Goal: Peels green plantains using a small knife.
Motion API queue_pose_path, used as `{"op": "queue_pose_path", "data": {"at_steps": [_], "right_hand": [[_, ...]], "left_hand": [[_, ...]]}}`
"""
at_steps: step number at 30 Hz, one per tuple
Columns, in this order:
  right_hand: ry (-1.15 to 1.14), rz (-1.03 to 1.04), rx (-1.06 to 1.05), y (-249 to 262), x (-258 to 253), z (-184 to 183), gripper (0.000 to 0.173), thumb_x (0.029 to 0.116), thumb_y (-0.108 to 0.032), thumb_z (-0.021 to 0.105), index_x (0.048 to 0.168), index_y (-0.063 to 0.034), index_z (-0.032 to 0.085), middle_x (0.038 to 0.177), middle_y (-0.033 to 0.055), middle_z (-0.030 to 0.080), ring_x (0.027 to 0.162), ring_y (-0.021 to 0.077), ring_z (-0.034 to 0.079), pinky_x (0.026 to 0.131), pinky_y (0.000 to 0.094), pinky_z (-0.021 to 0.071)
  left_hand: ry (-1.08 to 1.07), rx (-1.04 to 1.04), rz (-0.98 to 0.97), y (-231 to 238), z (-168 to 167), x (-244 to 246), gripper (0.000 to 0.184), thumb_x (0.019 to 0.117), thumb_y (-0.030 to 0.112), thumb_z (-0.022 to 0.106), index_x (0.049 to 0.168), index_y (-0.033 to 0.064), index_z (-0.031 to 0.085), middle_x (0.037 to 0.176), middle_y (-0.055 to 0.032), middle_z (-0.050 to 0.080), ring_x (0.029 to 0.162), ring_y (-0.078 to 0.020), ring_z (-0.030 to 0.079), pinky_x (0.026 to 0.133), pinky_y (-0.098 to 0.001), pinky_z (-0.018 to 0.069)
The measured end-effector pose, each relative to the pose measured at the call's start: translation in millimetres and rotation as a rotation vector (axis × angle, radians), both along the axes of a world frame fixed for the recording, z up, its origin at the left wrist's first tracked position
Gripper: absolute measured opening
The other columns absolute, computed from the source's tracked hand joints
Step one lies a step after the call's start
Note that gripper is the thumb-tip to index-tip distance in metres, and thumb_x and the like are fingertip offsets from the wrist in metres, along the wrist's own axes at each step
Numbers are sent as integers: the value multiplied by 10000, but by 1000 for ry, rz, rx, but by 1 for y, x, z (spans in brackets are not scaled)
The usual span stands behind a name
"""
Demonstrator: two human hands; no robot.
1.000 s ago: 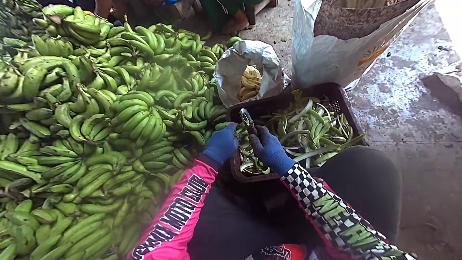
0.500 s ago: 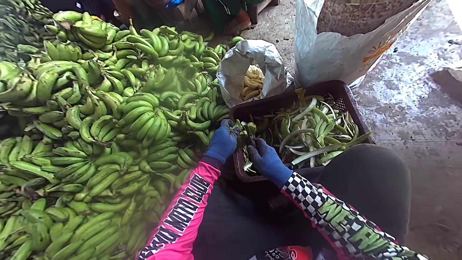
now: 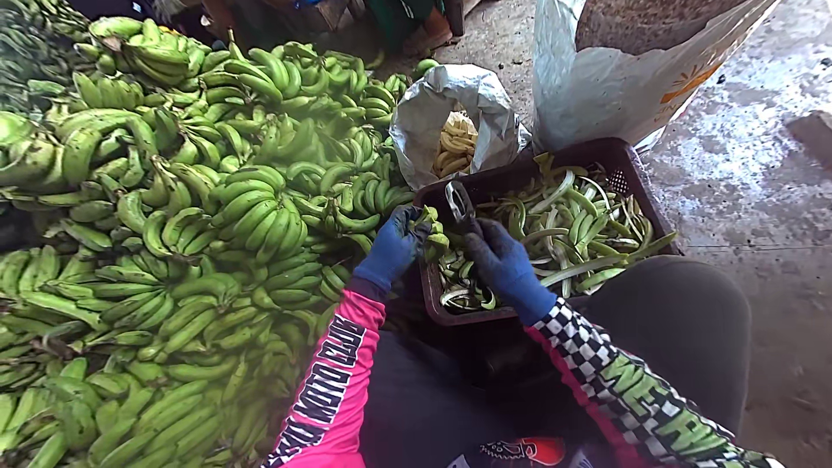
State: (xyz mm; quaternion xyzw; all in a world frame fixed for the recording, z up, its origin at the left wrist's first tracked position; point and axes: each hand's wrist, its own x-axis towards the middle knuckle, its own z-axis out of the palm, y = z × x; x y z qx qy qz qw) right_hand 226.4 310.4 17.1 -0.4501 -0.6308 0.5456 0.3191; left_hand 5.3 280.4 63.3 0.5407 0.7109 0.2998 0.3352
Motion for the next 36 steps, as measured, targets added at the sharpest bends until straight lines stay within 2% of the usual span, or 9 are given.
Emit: {"op": "queue_pose_path", "data": {"at_steps": [4, 7, 13, 16, 20, 25, 27, 33, 36], "right_hand": [[29, -7, -1, 14, 16, 1, 430, 1041, -475, 520, 1373, -217, 607, 895, 55, 711, 632, 177, 667, 555, 414, 585], [-10, 22, 29, 8, 10, 4, 438, 1048, -469, 494, 1366, -191, 608, 929, 53, 718, 701, 176, 683, 623, 437, 589], [-39, 46, -4, 1, 2, 5, 413, 1060, -460, 451, 1336, -188, 595, 833, 52, 694, 596, 177, 658, 555, 416, 586], [-131, 26, 41, -2, 0, 6, 438, 1062, -467, 430, 1338, -171, 596, 842, 62, 696, 645, 203, 673, 591, 459, 586], [-277, 177, -42, -18, -8, -2, 439, 1080, -415, 419, 1381, -136, 578, 970, 118, 719, 849, 277, 712, 788, 539, 581], [-135, 144, -130, -19, -10, -6, 424, 1075, -450, 422, 1314, -152, 607, 870, 71, 715, 700, 208, 703, 675, 449, 607], [-59, 54, -149, -16, -9, -9, 425, 1067, -450, 446, 1299, -151, 638, 909, 74, 722, 739, 198, 707, 688, 447, 610], [79, -138, -48, 2, 11, -4, 492, 1047, -518, 482, 1418, -204, 561, 995, 83, 717, 758, 212, 696, 656, 474, 597], [174, -223, -75, 16, 25, 0, 534, 1003, -485, 603, 1468, -238, 511, 1018, 92, 703, 721, 221, 680, 603, 443, 587]], "left_hand": [[-34, 52, -59, 4, 8, -3, 267, 975, 145, 685, 1235, 106, 639, 1129, -65, 677, 854, -161, 683, 769, -354, 612], [-8, 105, -114, 5, 6, 1, 237, 959, 109, 682, 1196, 104, 671, 1170, -51, 660, 914, -128, 663, 806, -322, 588], [-30, 154, -173, 5, -1, 5, 226, 953, 62, 660, 1174, 100, 685, 1199, -31, 666, 1017, -114, 663, 894, -307, 578], [-12, 165, -176, 5, -3, 9, 220, 960, 60, 651, 1172, 110, 680, 1198, -29, 662, 996, -115, 667, 868, -313, 588], [-59, 181, -111, 3, -8, 11, 235, 986, 58, 629, 1215, 102, 651, 1192, -39, 682, 980, -123, 677, 849, -314, 586], [-212, 194, -43, 7, -6, 10, 250, 985, 18, 616, 1232, 47, 628, 1161, -71, 690, 993, -146, 685, 877, -323, 594], [-233, 144, -64, 7, -8, 11, 249, 989, 16, 605, 1236, 44, 621, 1138, -81, 691, 953, -162, 692, 846, -340, 605], [-359, 193, 35, 12, -7, 14, 264, 996, -6, 584, 1254, 46, 612, 1116, -86, 677, 913, -170, 687, 809, -344, 613], [-422, 249, 107, 13, -3, 8, 265, 989, -12, 584, 1249, 39, 588, 1054, -87, 666, 857, -188, 686, 763, -371, 622]]}}
